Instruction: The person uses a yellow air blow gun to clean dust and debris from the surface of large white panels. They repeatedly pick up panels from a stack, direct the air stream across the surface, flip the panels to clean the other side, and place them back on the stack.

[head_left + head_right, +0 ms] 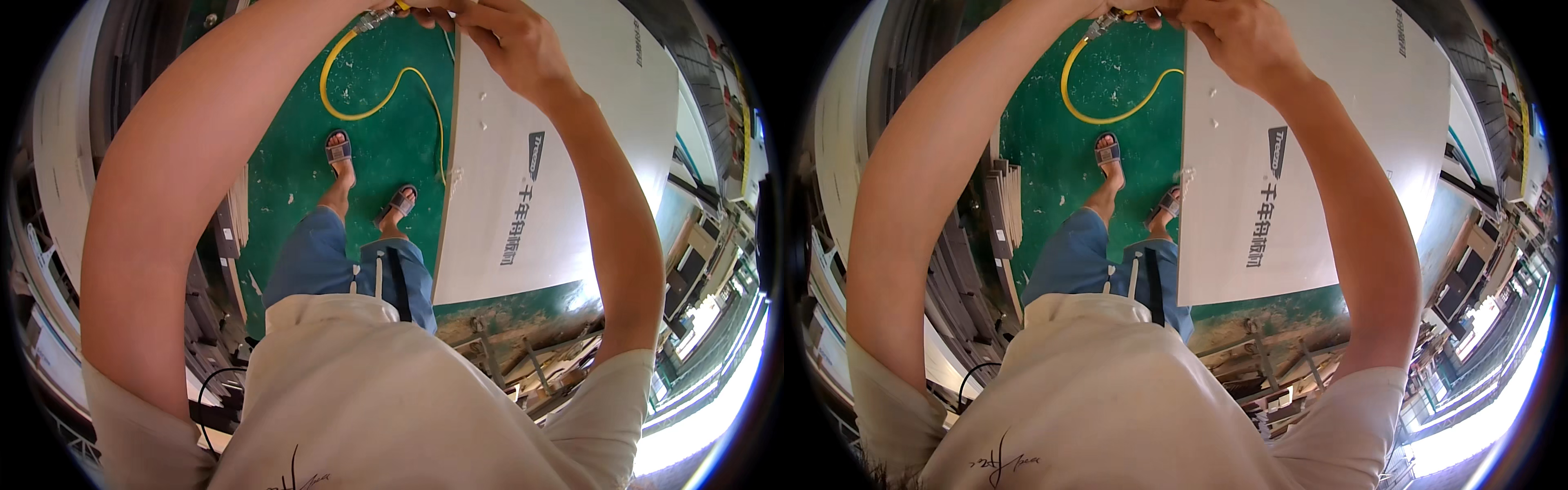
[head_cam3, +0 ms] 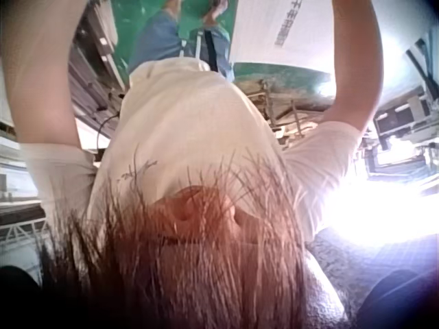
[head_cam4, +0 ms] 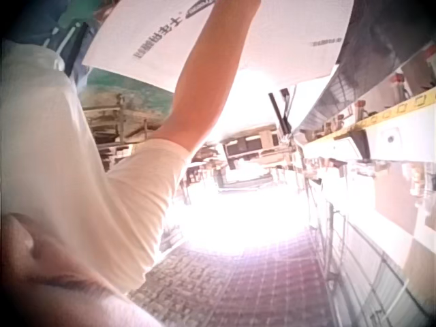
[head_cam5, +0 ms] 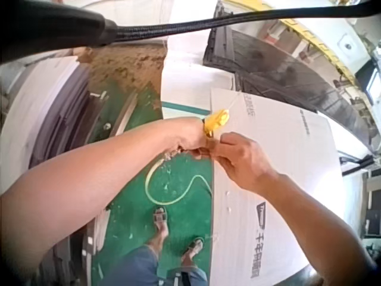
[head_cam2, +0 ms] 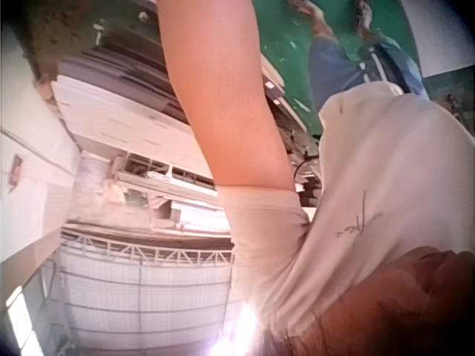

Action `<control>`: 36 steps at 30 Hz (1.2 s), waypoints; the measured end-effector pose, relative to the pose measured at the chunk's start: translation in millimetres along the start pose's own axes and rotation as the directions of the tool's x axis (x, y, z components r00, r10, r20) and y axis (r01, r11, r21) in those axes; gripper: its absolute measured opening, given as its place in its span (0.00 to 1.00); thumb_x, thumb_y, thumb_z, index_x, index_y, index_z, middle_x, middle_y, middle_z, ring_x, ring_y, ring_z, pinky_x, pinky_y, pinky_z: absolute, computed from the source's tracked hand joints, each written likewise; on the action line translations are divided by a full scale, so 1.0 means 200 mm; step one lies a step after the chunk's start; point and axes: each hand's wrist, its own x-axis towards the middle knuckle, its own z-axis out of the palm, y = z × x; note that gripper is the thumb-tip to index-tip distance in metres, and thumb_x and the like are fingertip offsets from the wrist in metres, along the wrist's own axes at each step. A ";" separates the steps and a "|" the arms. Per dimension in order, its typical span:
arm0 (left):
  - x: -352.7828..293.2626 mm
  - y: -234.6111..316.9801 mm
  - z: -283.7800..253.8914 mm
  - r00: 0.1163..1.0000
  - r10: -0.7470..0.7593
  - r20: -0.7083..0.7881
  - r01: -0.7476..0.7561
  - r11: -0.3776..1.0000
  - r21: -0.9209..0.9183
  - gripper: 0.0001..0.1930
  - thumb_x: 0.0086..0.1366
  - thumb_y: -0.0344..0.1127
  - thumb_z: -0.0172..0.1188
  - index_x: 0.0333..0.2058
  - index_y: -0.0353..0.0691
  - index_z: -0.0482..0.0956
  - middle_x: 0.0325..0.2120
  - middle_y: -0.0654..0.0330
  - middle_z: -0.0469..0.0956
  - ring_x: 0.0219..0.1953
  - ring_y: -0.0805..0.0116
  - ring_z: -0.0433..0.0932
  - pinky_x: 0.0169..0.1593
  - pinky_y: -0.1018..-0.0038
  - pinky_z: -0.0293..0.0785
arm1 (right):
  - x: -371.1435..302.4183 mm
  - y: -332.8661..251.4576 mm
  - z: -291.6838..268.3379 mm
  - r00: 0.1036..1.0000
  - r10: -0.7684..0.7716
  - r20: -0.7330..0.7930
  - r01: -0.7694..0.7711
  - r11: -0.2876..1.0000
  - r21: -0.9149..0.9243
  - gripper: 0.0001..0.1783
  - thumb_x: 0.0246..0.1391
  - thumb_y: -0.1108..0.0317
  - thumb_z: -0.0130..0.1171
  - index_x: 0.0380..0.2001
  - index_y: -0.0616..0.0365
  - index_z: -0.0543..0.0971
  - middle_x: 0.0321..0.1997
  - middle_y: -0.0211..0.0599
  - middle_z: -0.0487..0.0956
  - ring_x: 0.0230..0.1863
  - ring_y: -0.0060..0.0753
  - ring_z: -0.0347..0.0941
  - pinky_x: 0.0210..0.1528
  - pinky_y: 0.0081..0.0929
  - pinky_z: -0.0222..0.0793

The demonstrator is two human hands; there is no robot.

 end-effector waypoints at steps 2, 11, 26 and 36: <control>-0.05 0.01 0.10 0.990 -0.044 -0.137 0.037 0.998 -0.051 0.19 0.67 0.49 0.66 0.30 0.36 0.84 0.21 0.61 0.81 0.19 0.70 0.75 0.25 0.72 0.70 | -0.16 -0.04 0.03 0.999 0.030 0.039 -0.028 0.998 -0.059 0.07 0.53 0.75 0.63 0.35 0.53 0.83 0.29 0.34 0.72 0.34 0.44 0.75 0.33 0.40 0.73; -0.06 0.02 0.26 0.841 0.049 -0.539 0.010 0.994 0.106 0.20 0.65 0.50 0.64 0.38 0.34 0.84 0.30 0.51 0.85 0.27 0.59 0.85 0.31 0.64 0.80 | -0.95 -0.91 0.02 0.959 -0.142 0.247 0.044 0.930 0.364 0.07 0.45 0.72 0.61 0.31 0.56 0.79 0.30 0.33 0.71 0.34 0.36 0.72 0.31 0.30 0.71; -0.60 -0.07 0.87 0.814 0.007 -0.581 0.125 0.974 0.187 0.30 0.60 0.58 0.67 0.43 0.32 0.82 0.38 0.40 0.84 0.42 0.45 0.84 0.46 0.60 0.78 | -1.20 -1.01 0.11 0.974 -0.072 0.214 0.002 0.950 0.311 0.10 0.47 0.79 0.59 0.36 0.59 0.80 0.33 0.39 0.75 0.38 0.46 0.74 0.37 0.37 0.73; -0.64 -0.08 0.99 0.776 0.071 -0.627 -0.020 0.996 0.088 0.29 0.63 0.58 0.64 0.40 0.30 0.83 0.36 0.39 0.84 0.39 0.43 0.84 0.46 0.59 0.79 | -1.36 -1.20 -0.05 0.923 0.309 0.231 -0.378 0.840 0.389 0.12 0.46 0.83 0.64 0.36 0.61 0.81 0.32 0.40 0.76 0.33 0.45 0.75 0.34 0.37 0.72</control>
